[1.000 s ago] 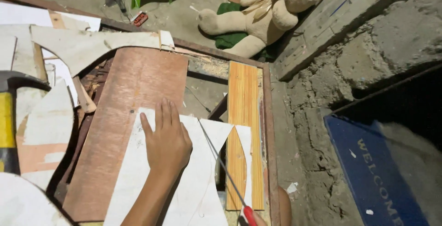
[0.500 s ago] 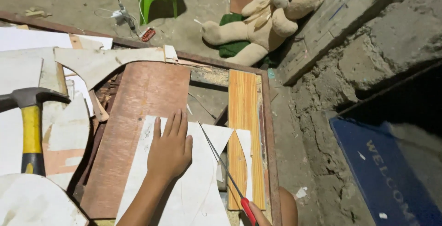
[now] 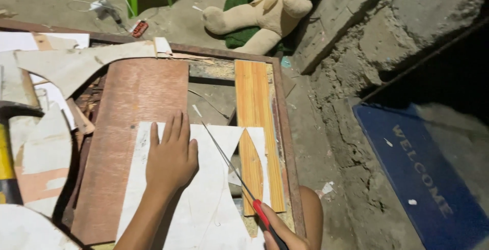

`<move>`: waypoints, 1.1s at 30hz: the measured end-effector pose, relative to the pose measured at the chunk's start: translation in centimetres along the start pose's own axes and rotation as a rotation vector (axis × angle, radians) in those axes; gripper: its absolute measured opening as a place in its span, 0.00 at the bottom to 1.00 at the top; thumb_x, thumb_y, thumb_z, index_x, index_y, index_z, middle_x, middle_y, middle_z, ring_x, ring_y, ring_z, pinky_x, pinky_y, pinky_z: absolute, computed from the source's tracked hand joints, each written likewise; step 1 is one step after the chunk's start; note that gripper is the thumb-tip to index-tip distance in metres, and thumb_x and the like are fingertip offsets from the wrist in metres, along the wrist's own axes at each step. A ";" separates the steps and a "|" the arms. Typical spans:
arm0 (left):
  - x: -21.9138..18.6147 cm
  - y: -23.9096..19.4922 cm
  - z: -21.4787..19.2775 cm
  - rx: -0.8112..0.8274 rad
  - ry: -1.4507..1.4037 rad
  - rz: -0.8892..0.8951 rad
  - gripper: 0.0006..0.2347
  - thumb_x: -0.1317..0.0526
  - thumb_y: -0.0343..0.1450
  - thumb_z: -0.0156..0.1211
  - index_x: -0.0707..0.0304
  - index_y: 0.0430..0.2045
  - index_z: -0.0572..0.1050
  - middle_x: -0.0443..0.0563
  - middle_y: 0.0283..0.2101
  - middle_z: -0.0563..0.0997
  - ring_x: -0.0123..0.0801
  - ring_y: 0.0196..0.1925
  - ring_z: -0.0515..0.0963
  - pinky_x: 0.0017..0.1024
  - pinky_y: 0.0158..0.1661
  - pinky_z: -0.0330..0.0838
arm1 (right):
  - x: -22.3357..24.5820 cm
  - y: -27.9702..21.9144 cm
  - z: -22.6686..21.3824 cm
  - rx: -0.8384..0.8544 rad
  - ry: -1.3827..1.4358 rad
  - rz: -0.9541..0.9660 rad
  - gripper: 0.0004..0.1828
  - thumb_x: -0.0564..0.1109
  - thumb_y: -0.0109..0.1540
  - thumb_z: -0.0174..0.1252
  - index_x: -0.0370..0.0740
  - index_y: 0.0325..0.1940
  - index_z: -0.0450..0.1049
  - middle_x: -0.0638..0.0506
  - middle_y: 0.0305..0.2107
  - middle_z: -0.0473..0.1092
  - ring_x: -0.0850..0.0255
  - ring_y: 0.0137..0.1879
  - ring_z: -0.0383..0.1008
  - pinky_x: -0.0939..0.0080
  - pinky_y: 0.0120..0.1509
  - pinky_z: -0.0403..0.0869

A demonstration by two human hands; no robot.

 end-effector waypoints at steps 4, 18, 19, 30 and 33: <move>-0.3 0.0 -0.1 0.001 -0.017 -0.010 0.28 0.53 0.76 0.35 0.66 0.72 0.58 0.56 0.76 0.61 0.40 0.79 0.56 0.53 0.74 0.41 | 3.1 -0.9 -0.9 0.020 0.111 0.003 0.31 0.52 0.66 0.53 0.83 0.72 0.72 0.60 0.17 0.70 0.72 0.22 0.61 0.71 0.36 0.58; -0.2 0.5 -0.3 0.081 -0.123 -0.063 0.30 0.54 0.75 0.38 0.72 0.73 0.58 0.65 0.76 0.60 0.47 0.79 0.56 0.57 0.72 0.38 | 5.5 1.4 -0.5 0.002 0.140 -0.669 0.28 0.41 0.66 0.48 0.54 0.72 0.65 0.50 0.47 0.81 0.59 0.24 0.63 0.65 0.33 0.66; -0.3 0.3 -0.2 0.094 -0.125 -0.054 0.30 0.54 0.75 0.38 0.72 0.73 0.58 0.65 0.76 0.60 0.47 0.79 0.56 0.57 0.72 0.38 | 5.4 1.4 -0.5 0.001 0.146 -0.654 0.28 0.41 0.66 0.48 0.54 0.72 0.65 0.50 0.47 0.81 0.59 0.24 0.63 0.65 0.33 0.66; 0.2 0.4 0.2 -0.012 -0.075 0.031 0.28 0.58 0.78 0.40 0.83 0.72 0.65 0.75 0.75 0.66 0.60 0.76 0.61 0.60 0.70 0.42 | 5.3 2.2 -0.9 -0.025 0.135 -0.799 0.26 0.41 0.69 0.47 0.50 0.73 0.62 0.56 0.61 0.73 0.60 0.22 0.60 0.63 0.29 0.64; 0.0 0.2 0.1 0.055 -0.138 -0.011 0.28 0.58 0.78 0.36 0.81 0.72 0.61 0.73 0.76 0.61 0.60 0.77 0.57 0.60 0.71 0.37 | 4.8 2.1 -0.4 0.000 0.116 -0.747 0.27 0.40 0.69 0.46 0.50 0.74 0.61 0.55 0.45 0.80 0.60 0.21 0.53 0.60 0.26 0.59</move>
Point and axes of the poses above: each hand's wrist, its own y-axis towards the middle knuckle, its own z-axis out of the palm, x = y × z, the point moved 2 cm from there along y, towards the middle knuckle
